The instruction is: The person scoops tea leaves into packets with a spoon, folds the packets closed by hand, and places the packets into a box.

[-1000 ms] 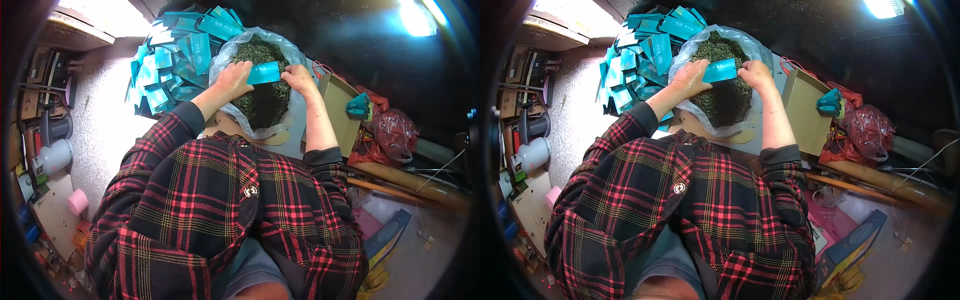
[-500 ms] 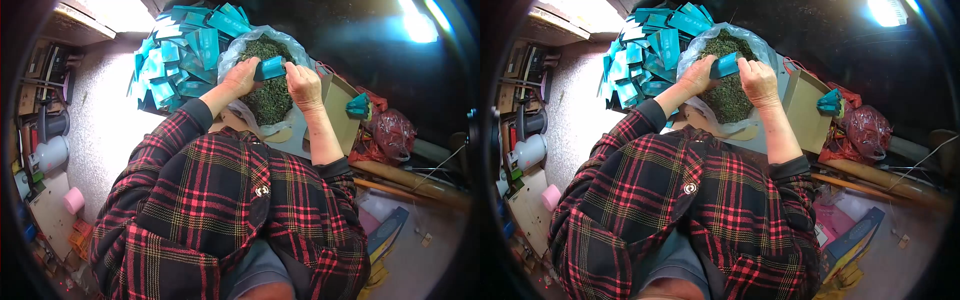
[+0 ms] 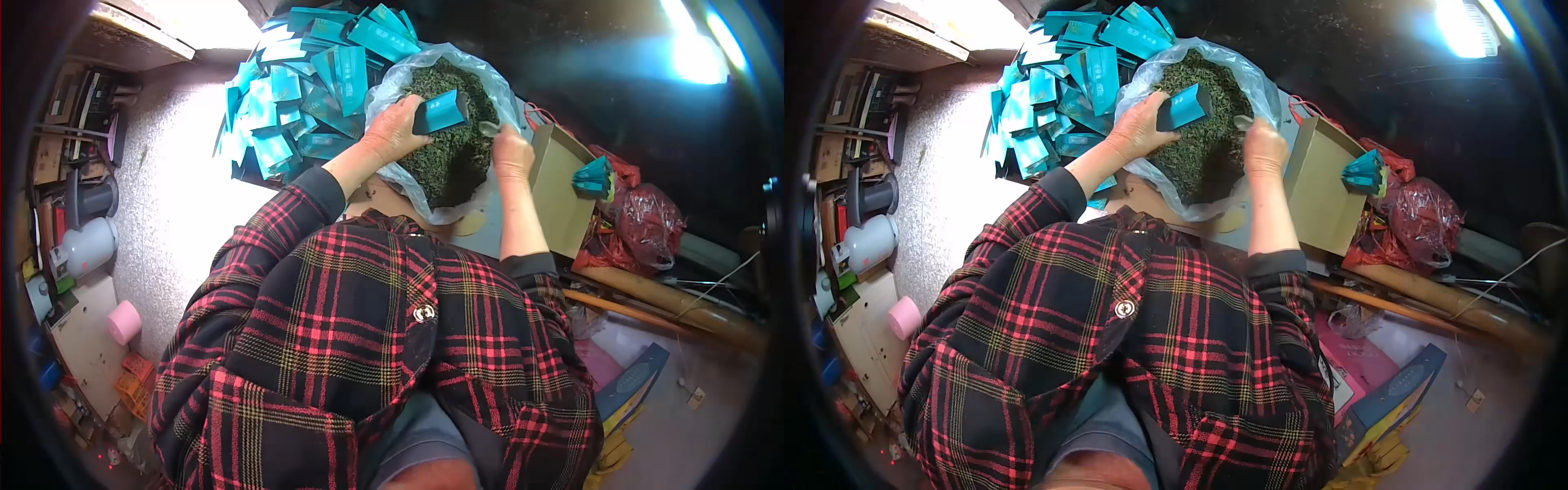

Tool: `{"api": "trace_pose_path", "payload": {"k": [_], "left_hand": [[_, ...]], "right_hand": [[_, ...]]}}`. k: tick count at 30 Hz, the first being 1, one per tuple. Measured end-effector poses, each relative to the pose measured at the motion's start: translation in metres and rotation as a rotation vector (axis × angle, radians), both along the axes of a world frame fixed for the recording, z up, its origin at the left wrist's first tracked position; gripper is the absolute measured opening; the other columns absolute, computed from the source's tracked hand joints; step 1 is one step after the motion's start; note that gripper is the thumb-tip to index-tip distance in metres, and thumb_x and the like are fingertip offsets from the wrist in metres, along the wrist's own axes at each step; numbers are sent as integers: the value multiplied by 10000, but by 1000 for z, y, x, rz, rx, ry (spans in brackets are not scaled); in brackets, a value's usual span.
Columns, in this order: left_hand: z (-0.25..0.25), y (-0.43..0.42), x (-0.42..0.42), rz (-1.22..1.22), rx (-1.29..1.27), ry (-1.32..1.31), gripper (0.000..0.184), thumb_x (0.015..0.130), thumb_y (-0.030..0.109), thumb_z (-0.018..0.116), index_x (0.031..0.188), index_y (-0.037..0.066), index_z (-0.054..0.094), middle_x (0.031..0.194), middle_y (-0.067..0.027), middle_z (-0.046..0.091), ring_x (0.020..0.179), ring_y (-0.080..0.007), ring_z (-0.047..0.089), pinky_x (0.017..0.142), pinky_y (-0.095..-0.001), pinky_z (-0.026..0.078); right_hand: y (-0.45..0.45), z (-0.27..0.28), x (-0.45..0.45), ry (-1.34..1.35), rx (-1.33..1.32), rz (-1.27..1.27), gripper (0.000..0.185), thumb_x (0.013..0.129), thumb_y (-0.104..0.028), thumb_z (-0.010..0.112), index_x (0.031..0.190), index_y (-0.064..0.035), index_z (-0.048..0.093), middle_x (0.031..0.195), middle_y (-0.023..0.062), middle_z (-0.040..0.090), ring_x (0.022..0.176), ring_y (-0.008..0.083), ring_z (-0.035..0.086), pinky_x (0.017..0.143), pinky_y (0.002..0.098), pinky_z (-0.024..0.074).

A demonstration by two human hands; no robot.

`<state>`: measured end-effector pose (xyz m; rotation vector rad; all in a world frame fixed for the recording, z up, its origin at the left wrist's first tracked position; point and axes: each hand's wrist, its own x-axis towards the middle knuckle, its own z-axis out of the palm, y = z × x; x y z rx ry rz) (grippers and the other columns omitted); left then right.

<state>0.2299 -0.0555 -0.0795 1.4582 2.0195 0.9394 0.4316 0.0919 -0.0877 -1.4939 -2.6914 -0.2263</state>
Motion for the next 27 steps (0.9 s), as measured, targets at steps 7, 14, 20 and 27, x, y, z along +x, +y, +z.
{"api": "trace_pose_path", "payload": {"k": [7, 14, 20, 27], "left_hand": [[-9, -5, -6, 15, -12, 29, 695, 635, 269, 788, 1191, 29, 448, 1090, -213, 566, 1036, -361, 550, 876, -408, 449], [-7, -2, -7, 9, -67, 37, 695, 634, 264, 788, 1191, 24, 450, 1094, -214, 564, 1034, -357, 551, 878, -407, 448], [-4, 4, -2, -3, -83, 75, 678, 633, 263, 789, 1173, 34, 450, 1060, -207, 575, 1012, -369, 556, 858, -423, 455], [0, 10, 2, -14, -134, 118, 650, 634, 251, 789, 1148, 40, 450, 1060, -213, 566, 1002, -382, 557, 841, -442, 461]], "right_hand": [[9, -73, -20, 630, -503, -192, 201, 777, -111, 511, 849, -55, 690, 564, 99, 614, 470, 237, 601, 432, 335, 465], [9, -10, -19, 1080, -944, -435, 193, 781, -71, 506, 845, 5, 672, 541, 60, 577, 392, 104, 480, 338, 243, 342], [17, 31, -14, 1220, -984, -306, 173, 776, -49, 521, 853, 25, 658, 530, 45, 544, 360, 74, 408, 328, 211, 286], [17, 56, -15, 1067, -1037, -252, 173, 780, -52, 525, 857, 16, 663, 539, 23, 547, 402, 62, 438, 346, 211, 310]]}}
